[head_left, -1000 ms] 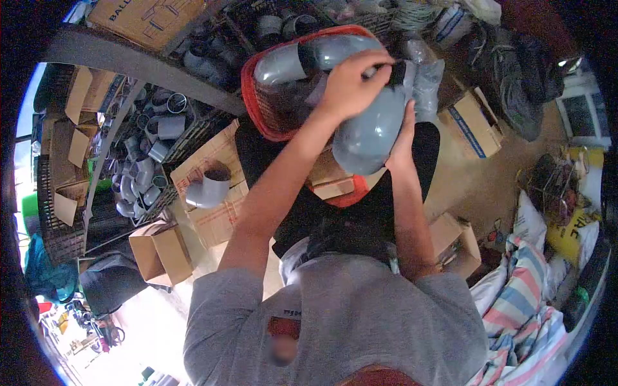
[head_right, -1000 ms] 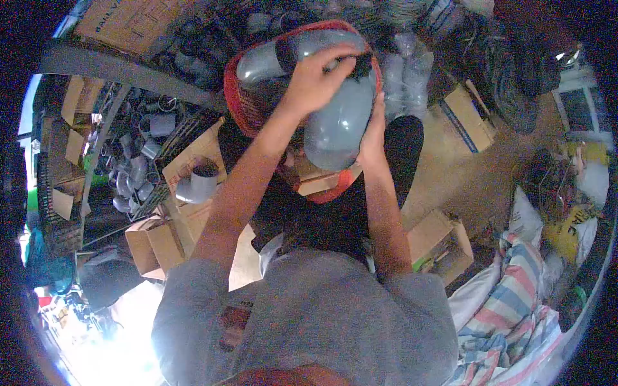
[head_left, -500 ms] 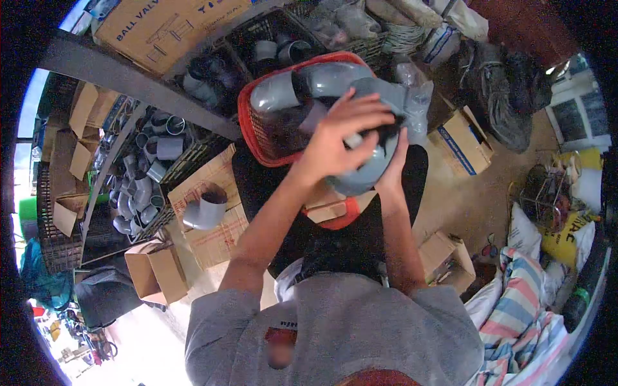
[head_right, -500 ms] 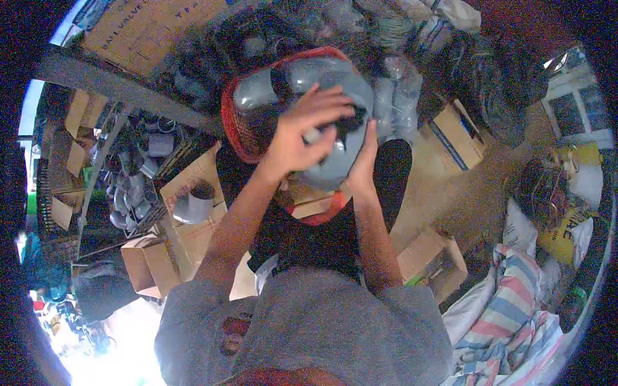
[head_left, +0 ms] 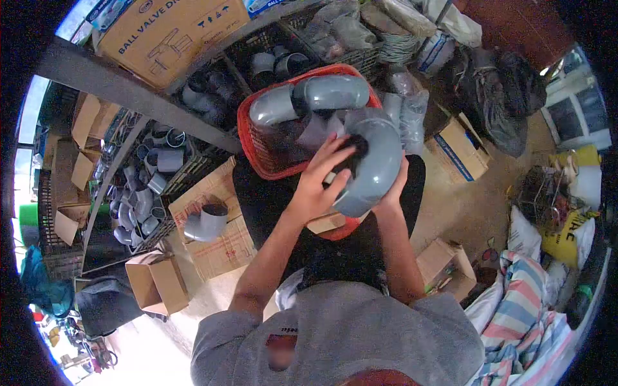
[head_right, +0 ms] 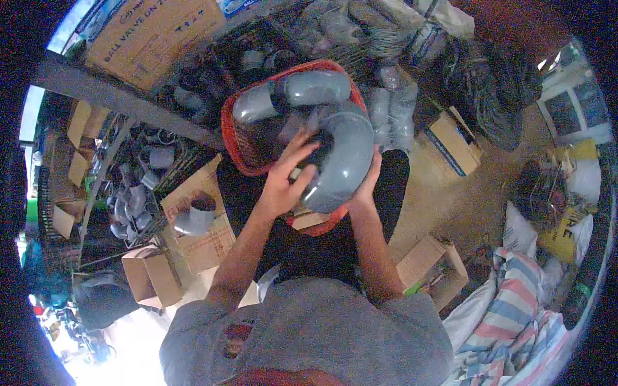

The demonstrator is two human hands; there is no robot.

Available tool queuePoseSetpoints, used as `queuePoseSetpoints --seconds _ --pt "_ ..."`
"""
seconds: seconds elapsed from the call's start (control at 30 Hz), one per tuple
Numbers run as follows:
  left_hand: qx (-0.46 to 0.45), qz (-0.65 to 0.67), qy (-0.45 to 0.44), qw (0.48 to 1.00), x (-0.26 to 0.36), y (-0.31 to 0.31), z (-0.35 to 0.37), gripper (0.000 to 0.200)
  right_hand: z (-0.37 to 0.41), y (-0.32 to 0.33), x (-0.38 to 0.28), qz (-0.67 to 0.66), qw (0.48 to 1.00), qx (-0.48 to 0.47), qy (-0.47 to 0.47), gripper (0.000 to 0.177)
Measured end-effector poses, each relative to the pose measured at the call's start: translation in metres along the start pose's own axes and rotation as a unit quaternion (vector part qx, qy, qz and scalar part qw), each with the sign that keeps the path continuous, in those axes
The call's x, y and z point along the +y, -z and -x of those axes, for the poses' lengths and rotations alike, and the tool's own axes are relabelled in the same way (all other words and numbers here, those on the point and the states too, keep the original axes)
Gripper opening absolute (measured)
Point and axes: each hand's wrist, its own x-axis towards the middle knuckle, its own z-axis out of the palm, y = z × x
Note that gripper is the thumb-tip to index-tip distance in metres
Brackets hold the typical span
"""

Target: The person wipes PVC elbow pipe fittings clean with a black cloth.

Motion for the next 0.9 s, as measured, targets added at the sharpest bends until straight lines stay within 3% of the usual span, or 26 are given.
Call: queuePoseSetpoints --seconds 0.03,0.1,0.17,0.2,0.27,0.33,0.4,0.5,0.63,0.7,0.77,0.9 --pt "0.002 -0.001 0.002 1.000 0.002 0.006 0.004 0.038 -0.002 0.003 0.003 -0.001 1.000 0.001 -0.005 0.071" --pt "-0.107 -0.050 -0.143 0.983 0.010 0.017 0.007 0.042 -0.008 0.007 0.010 -0.002 1.000 0.001 -0.009 0.073" --pt "-0.123 -0.084 -0.152 0.977 0.014 0.022 0.010 0.039 -0.009 0.003 0.014 -0.004 1.000 0.009 -0.015 0.073" --pt "-0.092 -0.073 -0.137 0.984 0.006 0.026 0.009 0.038 0.001 -0.013 0.010 -0.012 0.998 0.035 -0.055 0.072" --pt "0.000 -0.078 -0.077 0.994 0.000 0.030 0.004 0.031 -0.002 -0.008 0.017 -0.019 0.998 0.038 -0.046 0.073" --pt "-0.010 -0.064 -0.102 0.993 0.002 0.033 0.006 0.030 -0.023 0.021 0.033 -0.028 0.999 0.002 -0.019 0.074" --pt "-0.070 -0.067 -0.178 0.979 0.013 0.038 0.013 0.024 0.004 -0.017 0.017 -0.034 0.999 0.008 -0.040 0.074" --pt "-0.095 -0.102 -0.195 0.971 0.013 0.038 0.013 0.025 0.007 -0.028 0.015 -0.022 0.998 0.011 -0.065 0.074" --pt "0.010 -0.106 -0.085 0.991 0.012 0.027 -0.003 0.023 -0.002 -0.017 0.026 -0.052 0.997 0.020 -0.056 0.075" --pt "-0.054 -0.137 -0.189 0.971 0.022 0.027 0.007 0.022 0.007 -0.019 0.021 -0.065 0.995 0.010 -0.072 0.074" --pt "-0.109 -0.138 -0.188 0.966 0.029 0.034 0.006 0.021 0.010 -0.026 0.015 -0.054 0.995 0.026 -0.076 0.073" --pt "0.021 -0.086 -0.084 0.992 -0.023 0.030 -0.015 0.023 0.000 -0.011 0.021 -0.039 0.996 0.054 -0.057 0.072"
